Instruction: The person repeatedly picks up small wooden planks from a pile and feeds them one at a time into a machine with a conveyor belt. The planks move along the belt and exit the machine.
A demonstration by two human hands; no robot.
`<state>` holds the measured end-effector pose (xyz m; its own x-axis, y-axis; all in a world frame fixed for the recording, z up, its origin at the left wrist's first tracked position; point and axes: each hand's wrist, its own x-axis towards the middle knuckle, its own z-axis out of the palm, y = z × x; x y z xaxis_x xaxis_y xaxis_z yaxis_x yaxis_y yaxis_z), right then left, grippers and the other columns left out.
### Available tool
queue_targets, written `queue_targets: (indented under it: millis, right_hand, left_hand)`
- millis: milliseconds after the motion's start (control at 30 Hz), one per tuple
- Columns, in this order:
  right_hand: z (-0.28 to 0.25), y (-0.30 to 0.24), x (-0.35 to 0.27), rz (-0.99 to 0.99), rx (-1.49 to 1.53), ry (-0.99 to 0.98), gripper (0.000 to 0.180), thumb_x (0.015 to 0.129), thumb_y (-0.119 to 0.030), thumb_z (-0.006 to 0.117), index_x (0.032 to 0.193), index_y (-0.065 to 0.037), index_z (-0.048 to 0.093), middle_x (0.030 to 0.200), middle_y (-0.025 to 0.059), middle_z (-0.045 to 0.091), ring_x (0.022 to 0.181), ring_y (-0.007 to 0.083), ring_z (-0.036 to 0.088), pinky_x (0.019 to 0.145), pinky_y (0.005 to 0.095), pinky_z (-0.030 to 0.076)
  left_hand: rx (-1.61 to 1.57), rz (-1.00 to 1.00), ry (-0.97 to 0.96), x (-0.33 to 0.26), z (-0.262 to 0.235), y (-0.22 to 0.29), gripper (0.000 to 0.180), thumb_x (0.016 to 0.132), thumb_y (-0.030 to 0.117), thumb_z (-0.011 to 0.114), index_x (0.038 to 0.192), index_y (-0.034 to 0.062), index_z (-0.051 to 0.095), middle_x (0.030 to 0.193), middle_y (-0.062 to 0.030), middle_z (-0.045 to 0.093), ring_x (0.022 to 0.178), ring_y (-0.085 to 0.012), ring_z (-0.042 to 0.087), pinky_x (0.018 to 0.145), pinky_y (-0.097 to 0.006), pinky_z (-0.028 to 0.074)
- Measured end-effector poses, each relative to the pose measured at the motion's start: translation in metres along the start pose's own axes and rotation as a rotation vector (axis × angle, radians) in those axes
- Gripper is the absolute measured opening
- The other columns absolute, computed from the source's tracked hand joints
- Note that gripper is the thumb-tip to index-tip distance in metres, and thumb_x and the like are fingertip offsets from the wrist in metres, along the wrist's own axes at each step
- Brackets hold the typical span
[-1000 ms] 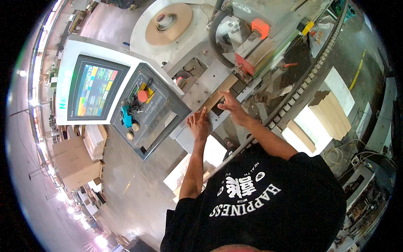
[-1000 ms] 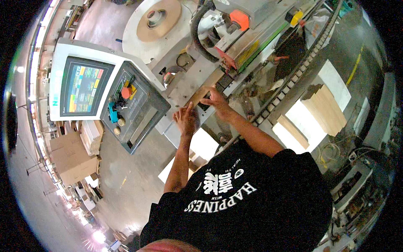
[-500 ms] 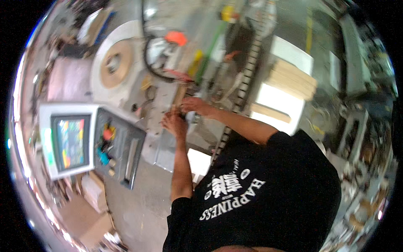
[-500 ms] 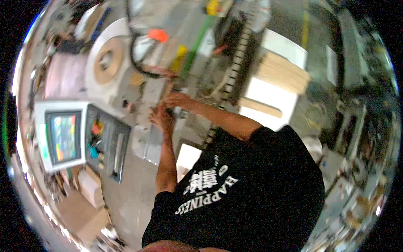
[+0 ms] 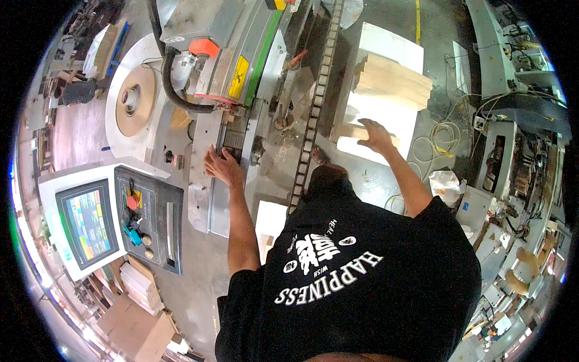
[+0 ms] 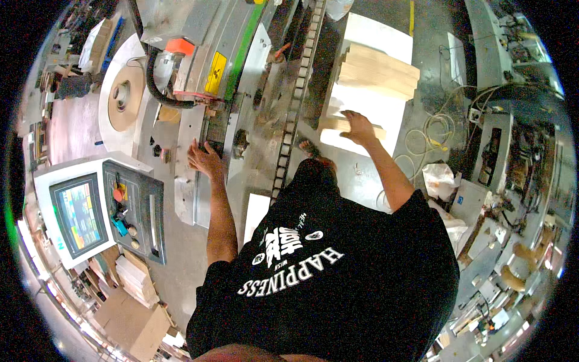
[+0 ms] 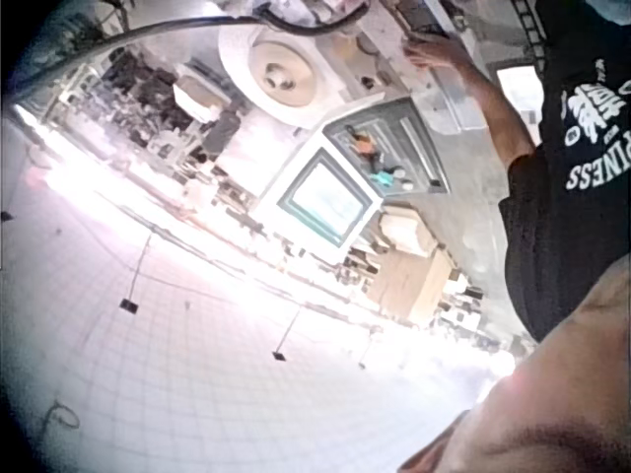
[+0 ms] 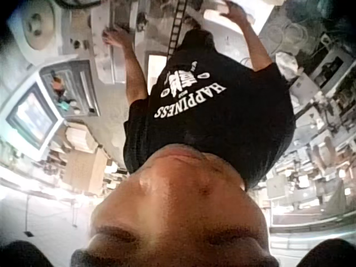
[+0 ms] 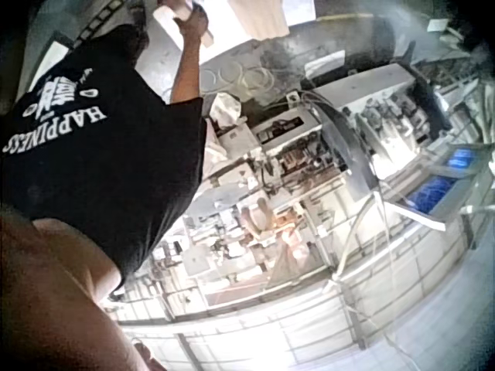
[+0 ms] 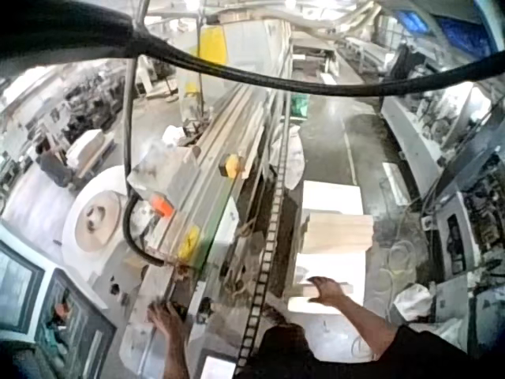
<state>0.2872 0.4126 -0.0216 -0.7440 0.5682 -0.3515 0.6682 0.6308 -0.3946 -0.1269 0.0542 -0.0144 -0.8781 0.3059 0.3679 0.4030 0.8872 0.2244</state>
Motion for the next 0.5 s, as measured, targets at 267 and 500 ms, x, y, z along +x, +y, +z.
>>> queue_targets:
  millis: [267, 500]
  right_hand:
    - [0.058, 0.047, 0.000, 0.161, -0.167, 0.038, 0.047, 0.097, -0.027, 0.071, 0.140, -0.012, 0.060, 0.136, 0.0172, 0.066, 0.123, 0.0381, 0.067, 0.102, 0.0505, 0.057]
    - [0.006, 0.000, -0.037, -0.038, 0.008, 0.250, 0.056, 0.095, -0.027, 0.078, 0.143, -0.005, 0.058, 0.124, 0.0156, 0.069, 0.111, 0.0360, 0.067, 0.096, 0.0473, 0.055]
  left_hand:
    - [-0.217, 0.062, -0.016, -0.071, -0.051, 0.025, 0.047, 0.100, 0.030, 0.071, 0.144, 0.0179, 0.063, 0.136, -0.0092, 0.061, 0.131, -0.0330, 0.052, 0.113, -0.056, 0.031]
    - [-0.829, -0.005, -0.376, -0.126, -0.077, 0.052, 0.051, 0.094, 0.021, 0.073, 0.144, 0.0142, 0.062, 0.141, -0.0095, 0.062, 0.129, -0.0336, 0.058, 0.109, -0.052, 0.045]
